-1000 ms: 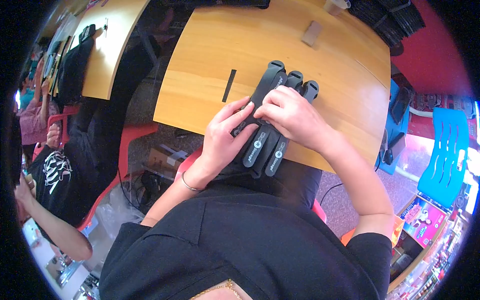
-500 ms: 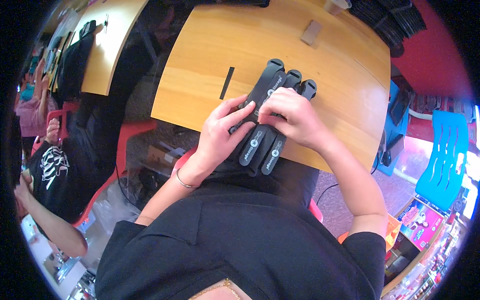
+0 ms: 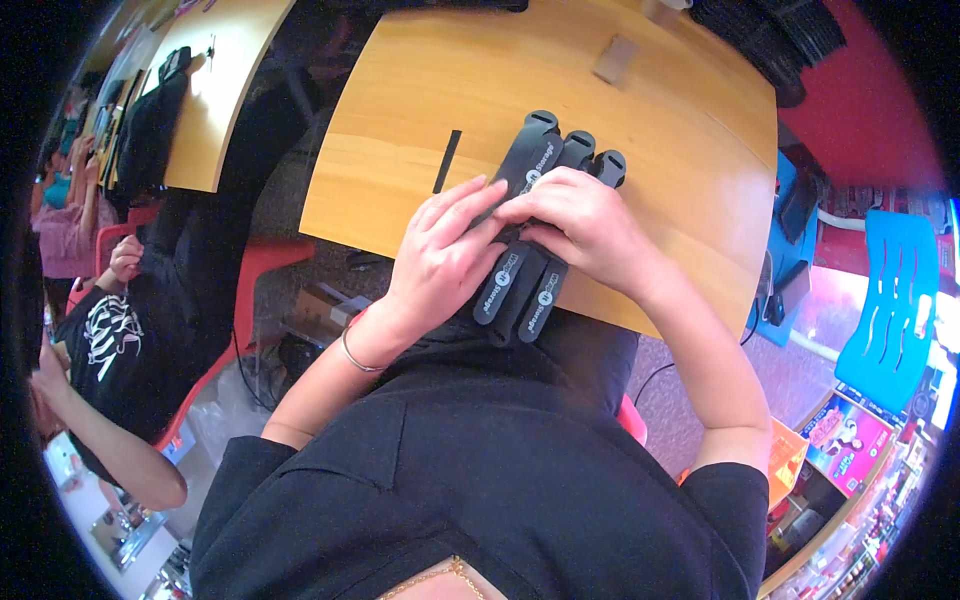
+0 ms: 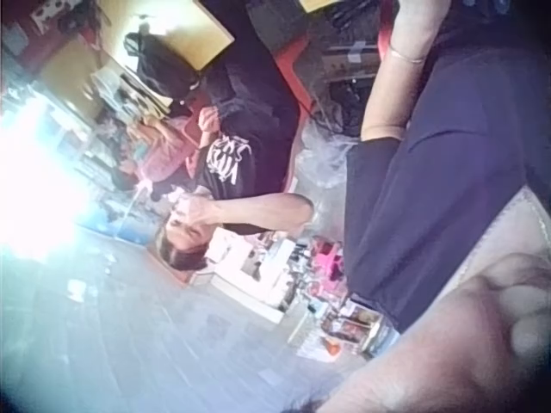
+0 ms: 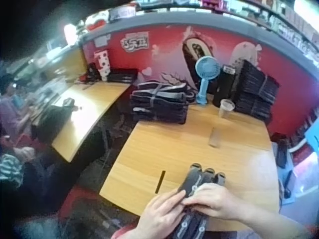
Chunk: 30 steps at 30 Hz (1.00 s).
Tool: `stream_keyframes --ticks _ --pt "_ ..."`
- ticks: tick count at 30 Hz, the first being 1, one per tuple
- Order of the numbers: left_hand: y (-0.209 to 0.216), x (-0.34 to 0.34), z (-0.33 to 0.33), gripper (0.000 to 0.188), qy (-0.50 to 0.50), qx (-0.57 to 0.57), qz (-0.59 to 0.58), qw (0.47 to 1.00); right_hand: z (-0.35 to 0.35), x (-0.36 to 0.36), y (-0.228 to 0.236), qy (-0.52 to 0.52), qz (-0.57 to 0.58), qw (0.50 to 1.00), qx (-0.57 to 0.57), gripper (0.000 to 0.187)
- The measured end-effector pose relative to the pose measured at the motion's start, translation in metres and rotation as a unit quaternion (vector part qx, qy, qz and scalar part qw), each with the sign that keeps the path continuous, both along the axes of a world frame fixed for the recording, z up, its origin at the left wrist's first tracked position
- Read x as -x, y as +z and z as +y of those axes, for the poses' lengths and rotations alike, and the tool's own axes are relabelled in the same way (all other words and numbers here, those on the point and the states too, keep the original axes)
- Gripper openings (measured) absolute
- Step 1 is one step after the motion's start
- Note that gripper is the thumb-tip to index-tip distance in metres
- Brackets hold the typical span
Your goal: Inspecting and organizing tactical mechanical tourniquets on a wooden table.
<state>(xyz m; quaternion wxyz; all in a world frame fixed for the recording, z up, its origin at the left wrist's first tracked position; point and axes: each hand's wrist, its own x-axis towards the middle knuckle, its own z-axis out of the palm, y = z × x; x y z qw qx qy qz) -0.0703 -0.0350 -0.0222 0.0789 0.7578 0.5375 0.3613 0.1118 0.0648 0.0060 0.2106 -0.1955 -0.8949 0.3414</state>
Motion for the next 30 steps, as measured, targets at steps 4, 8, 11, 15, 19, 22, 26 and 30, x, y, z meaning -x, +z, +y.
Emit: stream_keyframes --ticks 4,8,11,15,19,22,26,30 --pt "-0.002 0.004 0.004 0.031 -0.036 0.038 -0.028 0.998 -0.001 0.002 0.002 -0.004 -0.003 1.0 -0.024 0.024" --pt "-0.006 0.005 0.005 0.029 -0.044 0.032 -0.047 0.997 0.001 0.003 0.005 0.018 -0.019 1.0 0.003 0.017" --pt "-0.008 0.006 0.004 0.029 -0.041 0.026 -0.066 0.997 0.006 0.001 0.005 0.042 -0.026 0.999 0.021 0.014" --pt "-0.01 0.006 0.004 0.028 -0.048 0.031 -0.071 0.996 0.008 -0.006 0.003 0.057 -0.029 0.996 0.058 0.014" --pt "-0.004 0.008 0.008 0.024 -0.046 0.022 -0.043 0.998 -0.001 -0.008 0.005 0.023 -0.014 0.996 0.084 0.015" --pt "0.002 0.009 0.015 0.02 -0.049 0.034 -0.004 0.998 -0.017 -0.011 0.011 -0.067 0.009 0.998 -0.01 0.015" --pt "0.0 0.003 0.011 0.02 -0.033 0.008 -0.005 0.999 -0.049 -0.029 0.01 -0.328 0.024 0.932 0.149 0.014" --pt "-0.004 -0.011 0.001 0.022 -0.007 0.023 -0.029 0.999 -0.074 -0.027 0.01 -0.394 -0.004 0.893 0.217 0.021"
